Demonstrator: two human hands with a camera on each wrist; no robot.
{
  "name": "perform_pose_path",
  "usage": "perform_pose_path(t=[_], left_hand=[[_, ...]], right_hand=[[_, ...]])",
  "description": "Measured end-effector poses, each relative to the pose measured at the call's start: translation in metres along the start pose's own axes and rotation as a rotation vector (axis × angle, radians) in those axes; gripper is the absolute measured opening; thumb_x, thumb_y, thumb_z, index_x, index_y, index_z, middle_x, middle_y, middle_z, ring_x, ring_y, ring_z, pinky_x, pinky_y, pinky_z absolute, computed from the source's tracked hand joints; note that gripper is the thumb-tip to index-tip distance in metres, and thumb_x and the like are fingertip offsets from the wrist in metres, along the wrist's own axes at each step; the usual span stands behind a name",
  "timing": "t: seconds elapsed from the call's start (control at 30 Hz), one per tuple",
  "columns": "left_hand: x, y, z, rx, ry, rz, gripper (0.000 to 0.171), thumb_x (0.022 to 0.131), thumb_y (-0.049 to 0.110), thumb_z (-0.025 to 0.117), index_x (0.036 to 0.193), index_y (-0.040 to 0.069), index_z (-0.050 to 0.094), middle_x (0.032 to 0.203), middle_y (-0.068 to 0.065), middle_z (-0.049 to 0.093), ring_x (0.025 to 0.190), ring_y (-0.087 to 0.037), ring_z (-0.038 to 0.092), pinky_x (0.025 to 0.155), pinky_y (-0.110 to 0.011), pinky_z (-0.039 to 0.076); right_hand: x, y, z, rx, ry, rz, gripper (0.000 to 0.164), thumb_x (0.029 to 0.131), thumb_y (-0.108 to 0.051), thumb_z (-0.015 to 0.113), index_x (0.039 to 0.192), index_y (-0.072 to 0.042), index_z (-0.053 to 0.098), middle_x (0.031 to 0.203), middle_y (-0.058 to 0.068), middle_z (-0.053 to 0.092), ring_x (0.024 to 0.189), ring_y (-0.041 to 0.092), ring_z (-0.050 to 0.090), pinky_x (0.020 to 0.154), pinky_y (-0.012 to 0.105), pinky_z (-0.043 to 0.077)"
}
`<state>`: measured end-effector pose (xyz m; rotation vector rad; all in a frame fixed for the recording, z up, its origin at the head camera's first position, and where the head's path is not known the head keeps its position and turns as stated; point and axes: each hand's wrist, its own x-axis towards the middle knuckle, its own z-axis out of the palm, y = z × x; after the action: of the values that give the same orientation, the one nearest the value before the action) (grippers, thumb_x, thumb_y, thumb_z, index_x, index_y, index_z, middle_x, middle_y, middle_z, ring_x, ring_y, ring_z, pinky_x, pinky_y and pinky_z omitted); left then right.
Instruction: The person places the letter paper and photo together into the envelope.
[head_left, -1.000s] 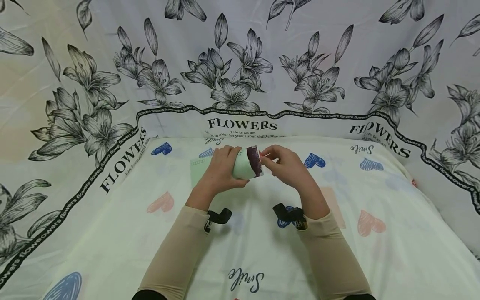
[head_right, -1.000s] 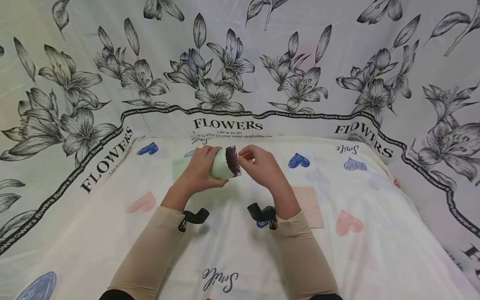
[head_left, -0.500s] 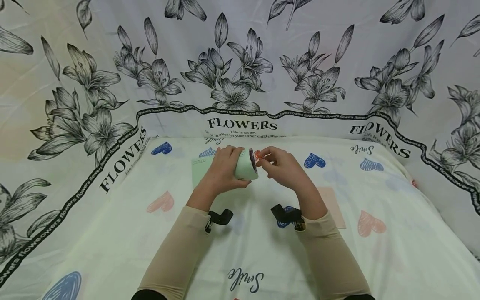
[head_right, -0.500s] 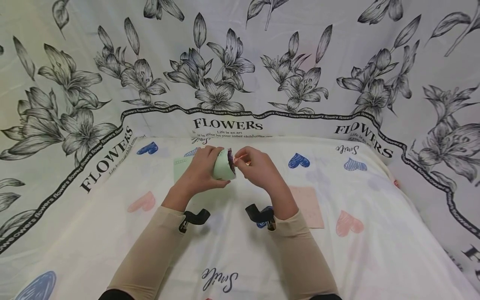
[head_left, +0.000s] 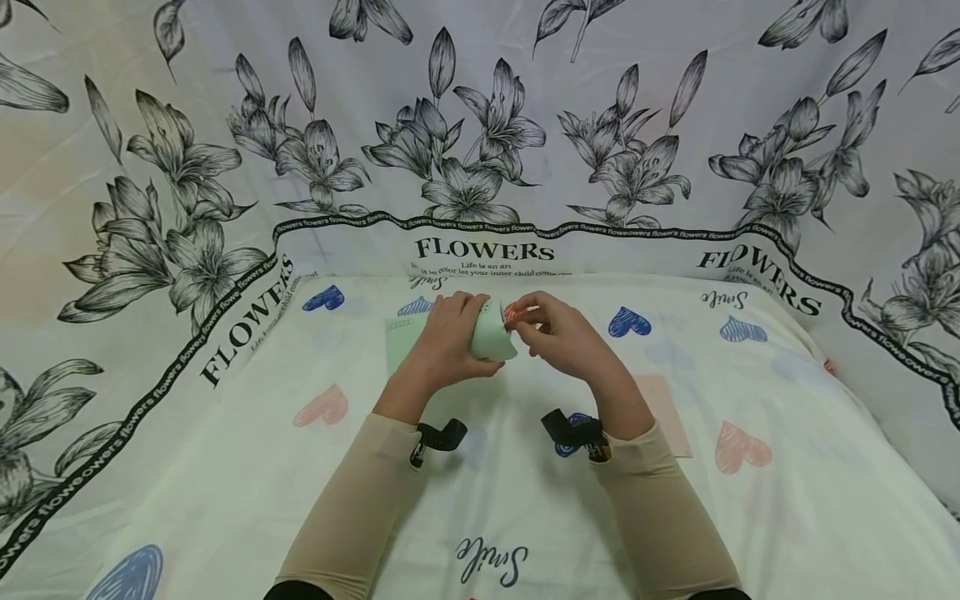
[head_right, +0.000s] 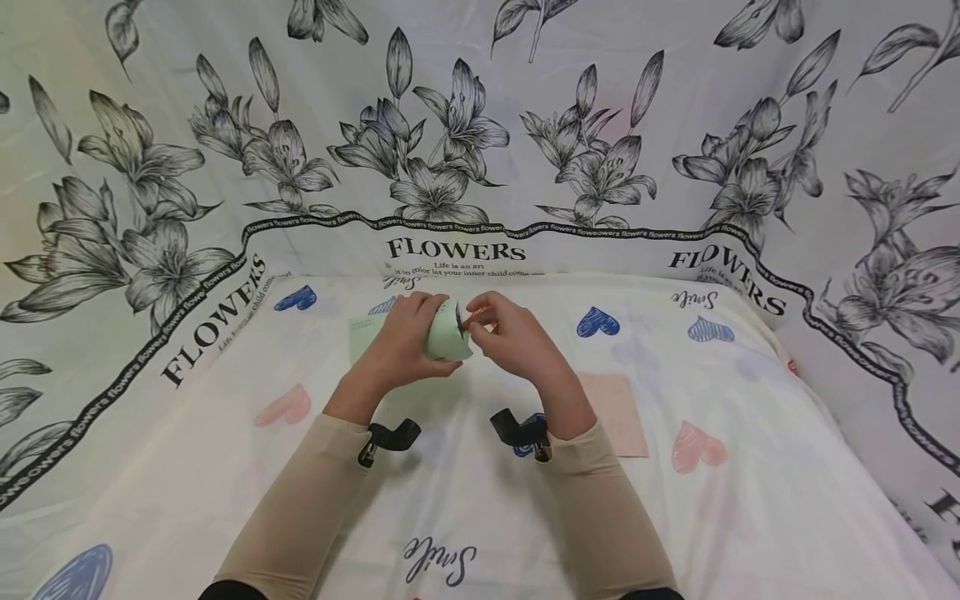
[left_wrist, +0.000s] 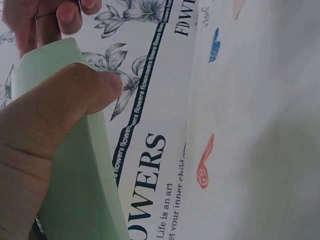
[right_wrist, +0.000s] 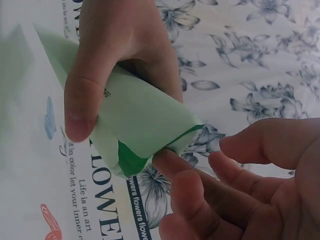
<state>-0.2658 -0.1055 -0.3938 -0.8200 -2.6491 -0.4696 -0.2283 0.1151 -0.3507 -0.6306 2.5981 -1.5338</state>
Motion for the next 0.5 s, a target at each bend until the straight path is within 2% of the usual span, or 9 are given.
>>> perform_pose_path(t=[0.27, 0.4, 0.5], left_hand=[[0.0006, 0.0034, 0.0006, -0.001, -0.001, 0.036, 0.098, 0.072, 0.047, 0.09, 0.148, 0.005, 0.045, 0.134, -0.014, 0.052, 0.12, -0.029, 0.048, 0.115, -0.062, 0.028], [0.0007, 0.0056, 0.0004, -0.002, 0.022, 0.074, 0.094, 0.072, 0.044, 0.09, 0.146, 0.004, 0.048, 0.131, -0.013, 0.054, 0.117, -0.028, 0.049, 0.112, -0.056, 0.034], [0.0011, 0.0106, 0.0005, -0.024, 0.039, 0.128, 0.088, 0.073, 0.042, 0.089, 0.143, 0.004, 0.051, 0.128, -0.012, 0.055, 0.112, -0.026, 0.05, 0.105, -0.051, 0.038]], right_hand=[[0.0011, 0.0015, 0.0017, 0.003, -0.064, -0.002, 0.038, 0.104, -0.02, 0.06, 0.14, -0.01, 0.051, 0.139, 0.014, 0.061, 0.098, 0.025, 0.068, 0.076, 0.039, 0.055], [0.0024, 0.0045, 0.0021, 0.067, -0.128, 0.013, 0.046, 0.103, -0.025, 0.064, 0.143, -0.012, 0.044, 0.136, 0.014, 0.063, 0.08, 0.026, 0.064, 0.064, 0.034, 0.05], [0.0039, 0.0074, 0.0029, 0.143, -0.202, 0.012, 0.055, 0.101, -0.028, 0.067, 0.144, -0.014, 0.035, 0.115, 0.013, 0.068, 0.061, 0.025, 0.054, 0.053, 0.031, 0.042]])
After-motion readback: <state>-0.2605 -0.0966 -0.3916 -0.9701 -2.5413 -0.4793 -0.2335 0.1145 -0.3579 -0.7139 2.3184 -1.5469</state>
